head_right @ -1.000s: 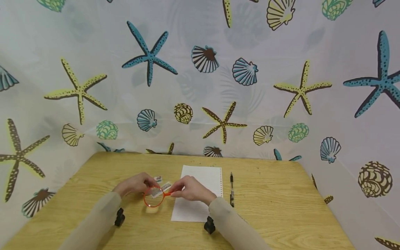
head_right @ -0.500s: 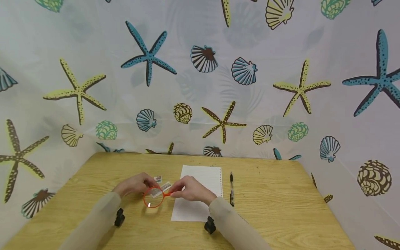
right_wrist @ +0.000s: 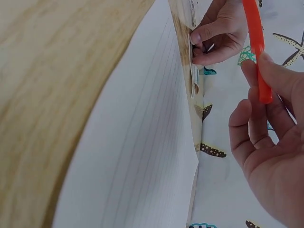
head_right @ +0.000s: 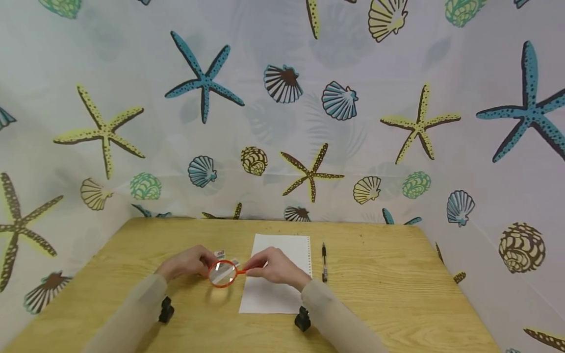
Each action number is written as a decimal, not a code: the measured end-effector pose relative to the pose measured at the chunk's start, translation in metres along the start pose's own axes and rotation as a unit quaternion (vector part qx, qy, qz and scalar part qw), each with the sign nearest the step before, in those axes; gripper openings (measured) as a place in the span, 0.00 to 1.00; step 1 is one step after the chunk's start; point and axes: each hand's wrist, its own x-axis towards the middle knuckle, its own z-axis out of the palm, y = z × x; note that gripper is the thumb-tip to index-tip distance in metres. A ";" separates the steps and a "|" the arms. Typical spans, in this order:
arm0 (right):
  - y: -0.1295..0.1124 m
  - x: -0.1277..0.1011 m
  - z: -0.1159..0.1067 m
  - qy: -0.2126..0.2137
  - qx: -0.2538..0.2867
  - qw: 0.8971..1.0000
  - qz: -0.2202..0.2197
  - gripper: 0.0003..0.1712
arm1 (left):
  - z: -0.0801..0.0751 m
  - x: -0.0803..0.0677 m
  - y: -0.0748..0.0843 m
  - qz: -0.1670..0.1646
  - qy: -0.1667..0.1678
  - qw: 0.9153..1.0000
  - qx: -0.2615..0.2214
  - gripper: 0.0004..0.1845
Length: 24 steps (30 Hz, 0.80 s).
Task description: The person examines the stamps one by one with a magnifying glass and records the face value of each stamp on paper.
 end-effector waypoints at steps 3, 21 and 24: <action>0.002 -0.004 -0.004 0.009 0.005 1.000 -0.002 0.06 | 0.000 -0.001 -0.001 -0.001 0.004 1.000 0.003 0.16; 0.024 -0.028 -0.026 0.077 0.013 0.997 0.016 0.08 | 0.002 0.005 -0.003 -0.011 0.023 1.000 -0.008 0.07; 0.027 -0.031 -0.029 0.082 0.012 0.996 0.020 0.06 | 0.004 0.006 0.000 0.004 0.029 0.999 -0.016 0.06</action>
